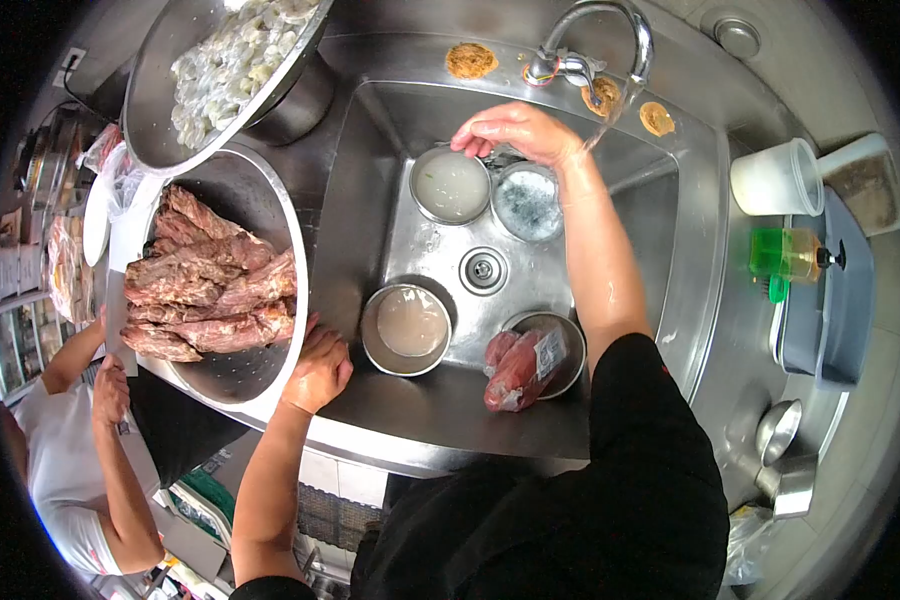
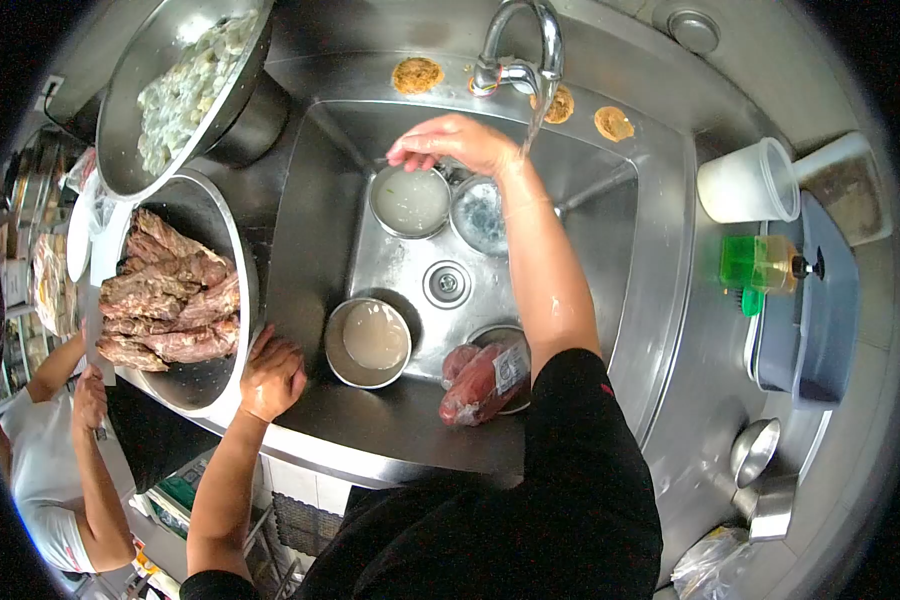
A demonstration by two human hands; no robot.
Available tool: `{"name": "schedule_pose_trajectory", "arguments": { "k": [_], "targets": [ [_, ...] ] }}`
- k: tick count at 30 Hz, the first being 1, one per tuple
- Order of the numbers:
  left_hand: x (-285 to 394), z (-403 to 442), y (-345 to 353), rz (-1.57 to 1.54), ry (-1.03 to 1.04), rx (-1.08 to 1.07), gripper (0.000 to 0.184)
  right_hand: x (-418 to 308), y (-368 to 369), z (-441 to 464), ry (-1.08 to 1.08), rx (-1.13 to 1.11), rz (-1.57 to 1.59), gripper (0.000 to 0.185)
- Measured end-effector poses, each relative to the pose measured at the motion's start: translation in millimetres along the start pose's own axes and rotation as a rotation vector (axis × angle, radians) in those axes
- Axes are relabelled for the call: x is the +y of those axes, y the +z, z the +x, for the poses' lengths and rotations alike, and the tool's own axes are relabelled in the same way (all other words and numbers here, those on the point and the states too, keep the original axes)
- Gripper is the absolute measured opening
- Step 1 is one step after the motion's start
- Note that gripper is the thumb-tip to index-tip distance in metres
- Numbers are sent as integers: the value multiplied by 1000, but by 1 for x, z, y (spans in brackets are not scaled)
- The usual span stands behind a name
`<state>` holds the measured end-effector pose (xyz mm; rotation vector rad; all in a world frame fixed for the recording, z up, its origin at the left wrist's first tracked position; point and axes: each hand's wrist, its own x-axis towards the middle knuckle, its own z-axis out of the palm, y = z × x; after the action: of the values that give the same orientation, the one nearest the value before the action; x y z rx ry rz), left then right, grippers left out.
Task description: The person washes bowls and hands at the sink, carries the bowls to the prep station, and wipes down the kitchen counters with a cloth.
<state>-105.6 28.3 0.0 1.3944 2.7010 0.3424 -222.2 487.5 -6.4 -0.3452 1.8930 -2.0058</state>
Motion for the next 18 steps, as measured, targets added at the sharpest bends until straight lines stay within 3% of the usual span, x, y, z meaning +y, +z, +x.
{"name": "schedule_pose_trajectory", "arguments": {
  "k": [3,10,15,18],
  "targets": [
    [-1,0,0,31,-8,13,11,-33,-12,32,-28,-230,-53,36],
    [-5,-2,6,20,-18,-11,11,-94,-18,89,-23,-359,-236,38],
    [-4,-1,4,18,-12,1,9,-83,-15,89,-26,-292,-195,48],
    [-4,-1,4,-3,-20,-12,8,-31,-9,70,-19,-25,-97,55]
  ]
}}
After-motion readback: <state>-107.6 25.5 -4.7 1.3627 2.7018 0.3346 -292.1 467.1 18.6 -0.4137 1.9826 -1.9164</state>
